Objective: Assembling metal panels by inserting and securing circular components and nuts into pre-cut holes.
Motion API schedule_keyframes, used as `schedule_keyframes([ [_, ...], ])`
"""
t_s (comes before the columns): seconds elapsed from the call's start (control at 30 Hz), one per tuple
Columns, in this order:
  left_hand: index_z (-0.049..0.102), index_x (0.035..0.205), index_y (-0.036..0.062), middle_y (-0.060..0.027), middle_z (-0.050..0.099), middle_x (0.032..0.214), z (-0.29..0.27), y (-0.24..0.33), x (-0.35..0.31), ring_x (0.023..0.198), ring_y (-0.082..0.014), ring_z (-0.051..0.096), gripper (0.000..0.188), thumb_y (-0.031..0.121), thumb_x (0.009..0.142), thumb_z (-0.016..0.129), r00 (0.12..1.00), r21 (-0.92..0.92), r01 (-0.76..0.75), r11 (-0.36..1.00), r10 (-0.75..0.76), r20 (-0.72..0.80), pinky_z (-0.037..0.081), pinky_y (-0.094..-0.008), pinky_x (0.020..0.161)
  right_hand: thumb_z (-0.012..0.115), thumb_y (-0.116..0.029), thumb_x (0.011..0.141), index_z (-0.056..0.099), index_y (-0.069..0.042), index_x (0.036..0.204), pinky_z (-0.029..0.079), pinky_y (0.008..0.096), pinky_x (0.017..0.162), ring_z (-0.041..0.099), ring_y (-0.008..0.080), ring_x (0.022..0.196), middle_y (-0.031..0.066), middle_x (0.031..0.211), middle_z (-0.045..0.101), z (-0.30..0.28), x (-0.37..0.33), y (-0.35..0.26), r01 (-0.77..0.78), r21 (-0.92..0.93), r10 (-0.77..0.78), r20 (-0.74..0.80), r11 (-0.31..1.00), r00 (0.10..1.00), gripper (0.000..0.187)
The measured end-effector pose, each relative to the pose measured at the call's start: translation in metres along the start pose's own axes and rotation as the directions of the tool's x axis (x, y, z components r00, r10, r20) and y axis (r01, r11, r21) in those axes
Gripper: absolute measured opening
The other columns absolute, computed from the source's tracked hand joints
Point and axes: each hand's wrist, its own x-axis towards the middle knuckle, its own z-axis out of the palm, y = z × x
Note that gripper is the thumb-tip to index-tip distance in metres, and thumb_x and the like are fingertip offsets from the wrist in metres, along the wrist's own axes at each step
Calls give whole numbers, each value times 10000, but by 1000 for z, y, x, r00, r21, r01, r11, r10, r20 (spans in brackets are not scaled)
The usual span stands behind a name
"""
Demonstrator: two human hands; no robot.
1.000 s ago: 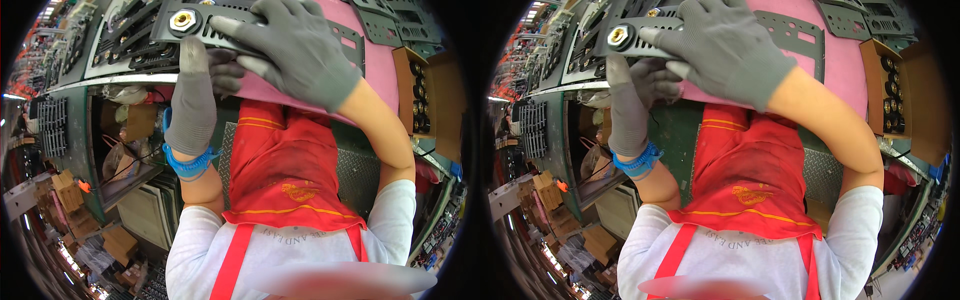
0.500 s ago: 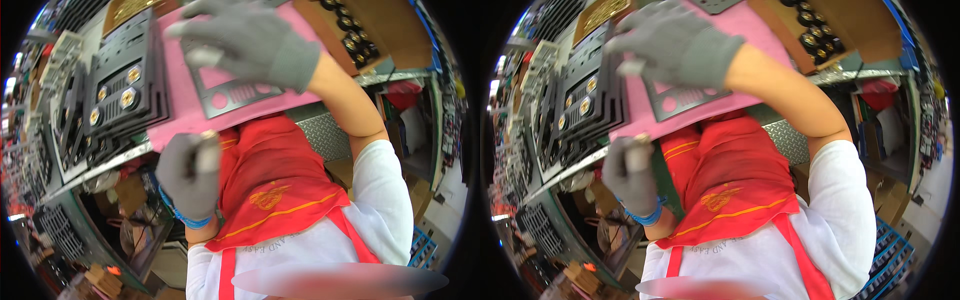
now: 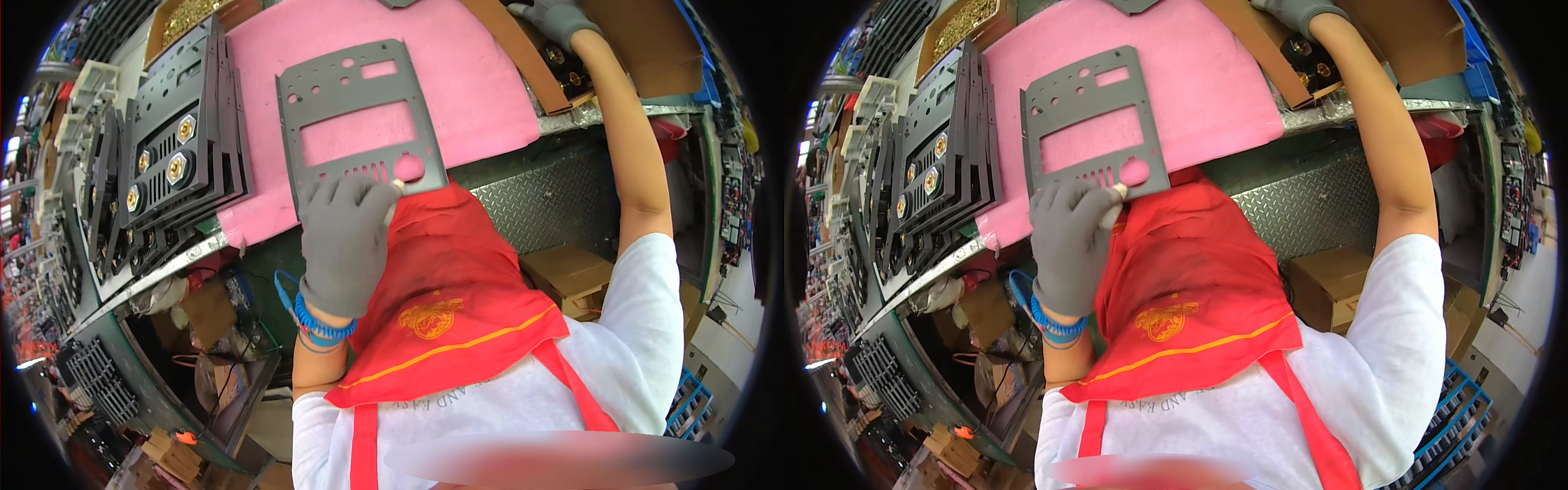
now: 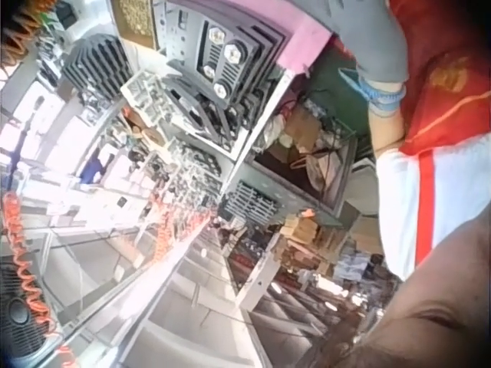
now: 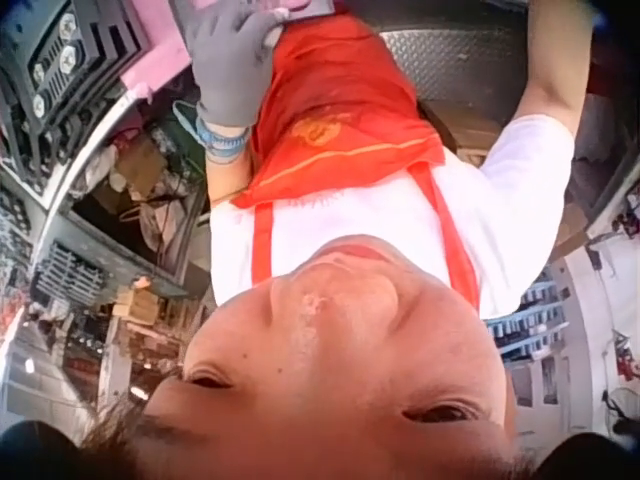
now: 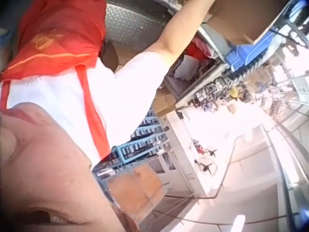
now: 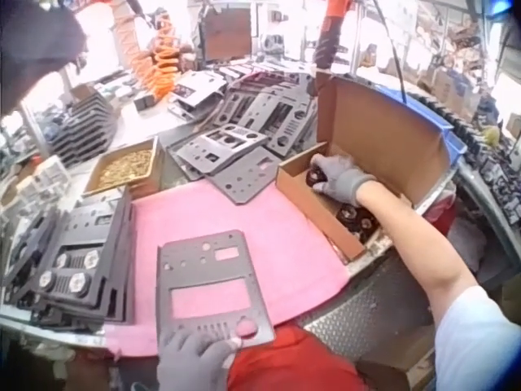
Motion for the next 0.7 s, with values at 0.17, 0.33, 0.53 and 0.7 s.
schedule_keyframes([
  [0.17,661,965,104,-51,583,840,5,-2,-22,801,-260,552,209,140,764,706,999,-42,7,999,-5,44,409,-388,764,671,-258,821,534,-98,1187,475,396,882,606,362,987,182,1059,630,6,-1,-40,-365,118,374,-66,924,925,422],
  [0.33,666,1035,86,-54,611,948,4,3,-18,832,-249,570,314,217,761,749,986,-160,32,987,-57,-157,438,-376,745,685,-437,816,432,16,1358,442,331,931,557,193,1062,148,1237,550,57,-24,-121,-235,816,308,74,527,949,750],
  [0.53,667,1069,43,-139,575,1092,1,13,-4,861,-237,612,352,129,750,789,869,-319,-102,942,-72,-489,512,-308,700,587,-256,903,374,17,1389,464,339,988,556,224,1163,141,1274,527,115,-37,-194,-460,870,37,473,-180,880,597],
  [0.7,666,1061,42,-152,579,1138,5,10,-13,902,-248,626,349,119,746,797,841,-395,6,919,-219,-495,527,-318,756,620,-231,908,477,14,1268,513,309,899,599,156,1040,94,1159,591,125,-35,-204,-467,884,176,461,-6,870,458],
])
